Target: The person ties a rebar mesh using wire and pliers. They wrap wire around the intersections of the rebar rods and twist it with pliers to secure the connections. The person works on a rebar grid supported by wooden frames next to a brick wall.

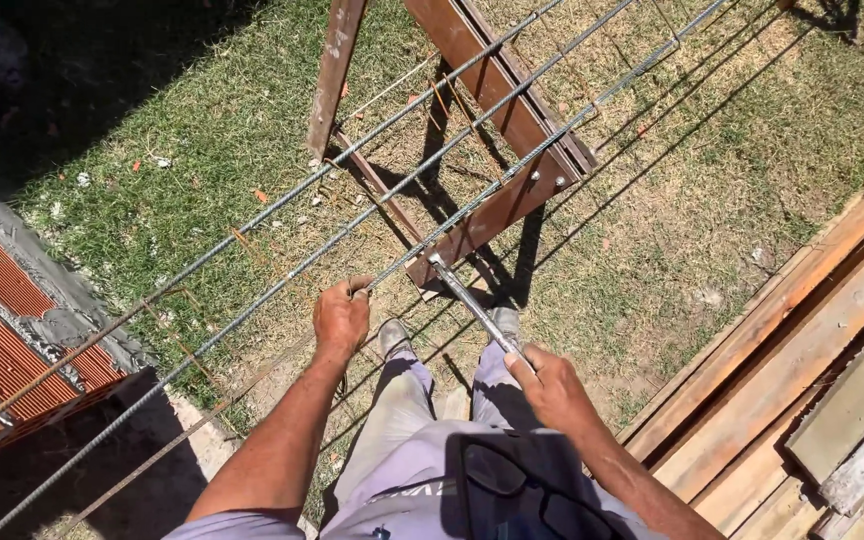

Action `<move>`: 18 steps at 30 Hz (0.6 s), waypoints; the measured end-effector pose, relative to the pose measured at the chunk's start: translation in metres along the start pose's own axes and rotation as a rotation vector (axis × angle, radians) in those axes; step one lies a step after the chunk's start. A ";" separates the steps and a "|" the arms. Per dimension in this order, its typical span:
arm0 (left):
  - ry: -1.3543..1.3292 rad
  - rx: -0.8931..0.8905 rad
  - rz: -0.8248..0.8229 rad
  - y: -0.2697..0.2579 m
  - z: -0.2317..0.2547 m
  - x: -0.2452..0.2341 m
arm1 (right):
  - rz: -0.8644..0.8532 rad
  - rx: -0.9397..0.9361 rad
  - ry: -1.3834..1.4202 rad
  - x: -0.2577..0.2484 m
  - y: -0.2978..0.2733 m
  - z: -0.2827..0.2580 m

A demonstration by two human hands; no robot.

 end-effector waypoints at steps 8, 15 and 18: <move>0.074 -0.012 -0.006 0.014 -0.023 0.014 | -0.033 0.033 -0.074 0.011 0.021 -0.036; 0.065 -0.099 -0.069 -0.015 0.002 0.004 | -0.094 0.037 -0.030 0.027 0.044 0.004; 0.064 -0.094 -0.109 0.003 -0.012 0.005 | -0.133 0.125 0.046 0.015 0.044 0.033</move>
Point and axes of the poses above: each hand's wrist, its own y-axis towards the middle knuckle, its own x-axis out of the palm, z = x × y, the point moved 3 cm from there along y, towards the middle knuckle, and after that the axes turned 3 degrees about -z, right-handed, at the moved point
